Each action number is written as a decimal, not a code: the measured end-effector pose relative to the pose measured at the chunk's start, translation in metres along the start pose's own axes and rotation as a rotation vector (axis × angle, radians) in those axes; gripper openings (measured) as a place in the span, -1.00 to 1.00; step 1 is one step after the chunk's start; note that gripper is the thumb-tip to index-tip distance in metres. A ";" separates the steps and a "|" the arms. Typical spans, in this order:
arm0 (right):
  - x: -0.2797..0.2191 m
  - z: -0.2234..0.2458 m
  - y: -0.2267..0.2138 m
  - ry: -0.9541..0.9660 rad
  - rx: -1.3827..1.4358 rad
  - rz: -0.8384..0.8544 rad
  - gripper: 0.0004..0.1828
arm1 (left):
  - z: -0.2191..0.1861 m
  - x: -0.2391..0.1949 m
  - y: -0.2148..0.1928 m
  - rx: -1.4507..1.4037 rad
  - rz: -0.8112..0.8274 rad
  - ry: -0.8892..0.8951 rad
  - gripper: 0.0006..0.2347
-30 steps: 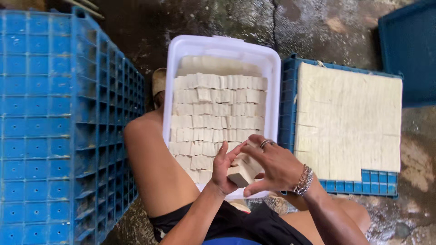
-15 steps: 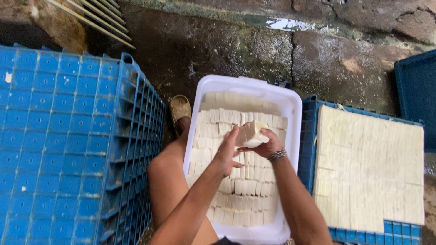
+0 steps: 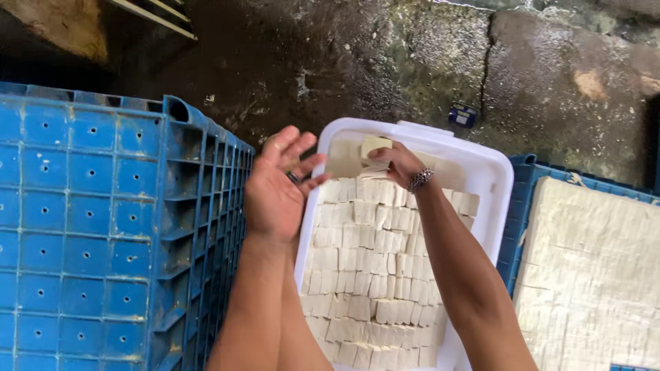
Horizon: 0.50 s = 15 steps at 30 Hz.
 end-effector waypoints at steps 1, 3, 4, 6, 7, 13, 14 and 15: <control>0.000 0.000 0.004 -0.001 0.048 0.003 -0.38 | -0.001 -0.001 0.005 0.000 0.043 0.004 -0.43; -0.002 0.001 0.007 0.031 0.037 -0.072 -0.40 | -0.001 -0.007 0.013 0.002 0.130 0.014 -0.42; -0.003 0.000 0.010 0.047 0.030 -0.109 -0.42 | -0.002 -0.008 0.015 -0.004 0.154 0.025 -0.42; -0.007 0.003 0.023 -0.080 -0.005 -0.102 -0.38 | -0.002 -0.014 0.019 -0.020 0.207 0.053 -0.42; -0.008 0.009 0.029 -0.154 -0.024 -0.101 -0.35 | -0.002 -0.013 0.021 -0.033 0.208 0.057 -0.42; -0.006 0.012 0.051 0.119 -1.125 -0.433 -0.35 | -0.002 -0.011 0.024 0.083 0.225 0.087 -0.45; 0.000 0.008 0.054 0.118 -1.206 -0.412 -0.37 | -0.001 -0.008 0.023 0.140 0.213 0.093 -0.49; 0.008 0.003 0.055 0.116 -1.284 -0.393 -0.39 | 0.002 -0.002 0.022 0.198 0.202 0.098 -0.52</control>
Point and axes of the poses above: each hand's wrist, its own x-axis towards the middle knuckle, its own y-axis out of the palm, z = x × y, the point moved 6 cm from there along x, towards the middle knuckle, and after that the axes turned 12 degrees about z, right-handed, at the moved point
